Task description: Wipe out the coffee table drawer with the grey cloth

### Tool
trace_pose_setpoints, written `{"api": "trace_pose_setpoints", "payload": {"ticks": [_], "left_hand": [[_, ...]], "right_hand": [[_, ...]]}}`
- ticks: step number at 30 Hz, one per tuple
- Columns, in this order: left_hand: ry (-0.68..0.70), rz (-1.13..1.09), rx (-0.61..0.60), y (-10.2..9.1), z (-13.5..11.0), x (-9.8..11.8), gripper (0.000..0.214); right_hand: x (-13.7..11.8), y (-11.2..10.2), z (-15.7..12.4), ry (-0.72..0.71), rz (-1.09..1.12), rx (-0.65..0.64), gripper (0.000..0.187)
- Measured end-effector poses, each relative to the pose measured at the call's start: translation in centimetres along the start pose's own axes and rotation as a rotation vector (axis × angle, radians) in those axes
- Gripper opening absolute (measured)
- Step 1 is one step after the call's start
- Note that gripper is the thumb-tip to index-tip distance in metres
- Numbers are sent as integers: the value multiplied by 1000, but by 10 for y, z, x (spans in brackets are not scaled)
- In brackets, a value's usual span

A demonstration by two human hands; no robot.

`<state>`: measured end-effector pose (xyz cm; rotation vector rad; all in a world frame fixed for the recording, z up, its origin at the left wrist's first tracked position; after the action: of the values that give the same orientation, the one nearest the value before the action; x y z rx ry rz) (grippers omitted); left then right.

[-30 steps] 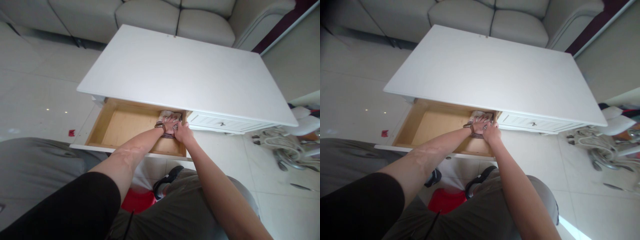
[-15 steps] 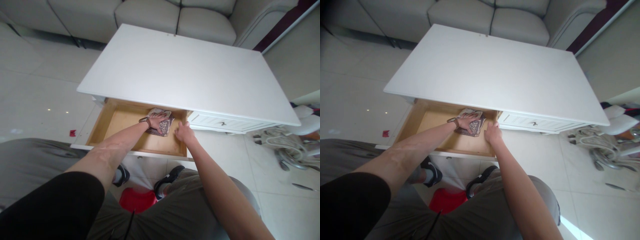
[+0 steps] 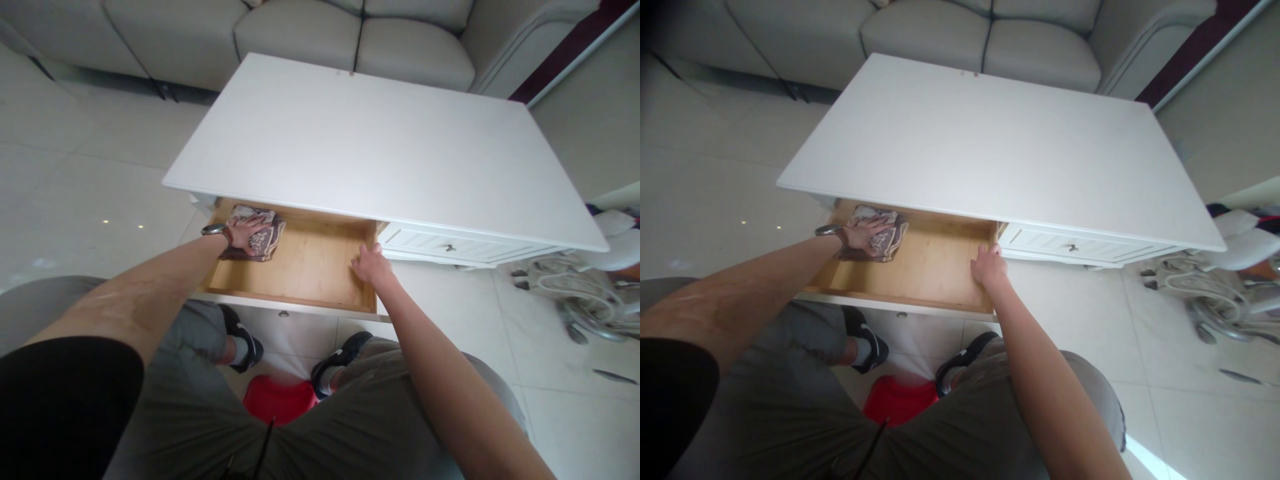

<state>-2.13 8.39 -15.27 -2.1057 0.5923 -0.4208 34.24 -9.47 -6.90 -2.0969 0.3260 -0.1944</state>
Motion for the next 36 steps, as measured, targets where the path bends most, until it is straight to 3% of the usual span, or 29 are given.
{"api": "trace_pose_setpoints", "payload": {"ticks": [6, 11, 16, 25, 36], "left_hand": [[-33, -64, -36, -8, -7, -6, 128], [32, -69, -71, -11, -5, -9, 132], [40, -17, 15, 1, -6, -10, 136], [106, 88, -42, 14, -20, -9, 136], [66, 156, -81, 52, -59, 4, 138]], "right_hand": [[0, -1, 0, 3, -10, -15, 50], [0, 2, 3, 7, -10, -8, 50], [1, 4, 4, 3, -14, -4, 51], [2, 5, 2, 5, -25, -23, 51], [1, 5, -2, 1, -55, -30, 51]]}}
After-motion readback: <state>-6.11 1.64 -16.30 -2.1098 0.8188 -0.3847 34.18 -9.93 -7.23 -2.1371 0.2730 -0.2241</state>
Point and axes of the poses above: each hand's wrist, its own z-axis towards the middle knuckle, its own y-axis out of the palm, x = y × z, the point moved 1 cm from there along z, towards the middle knuckle, and after that the axes turned 2 degrees about x, right-handed, at the moved point
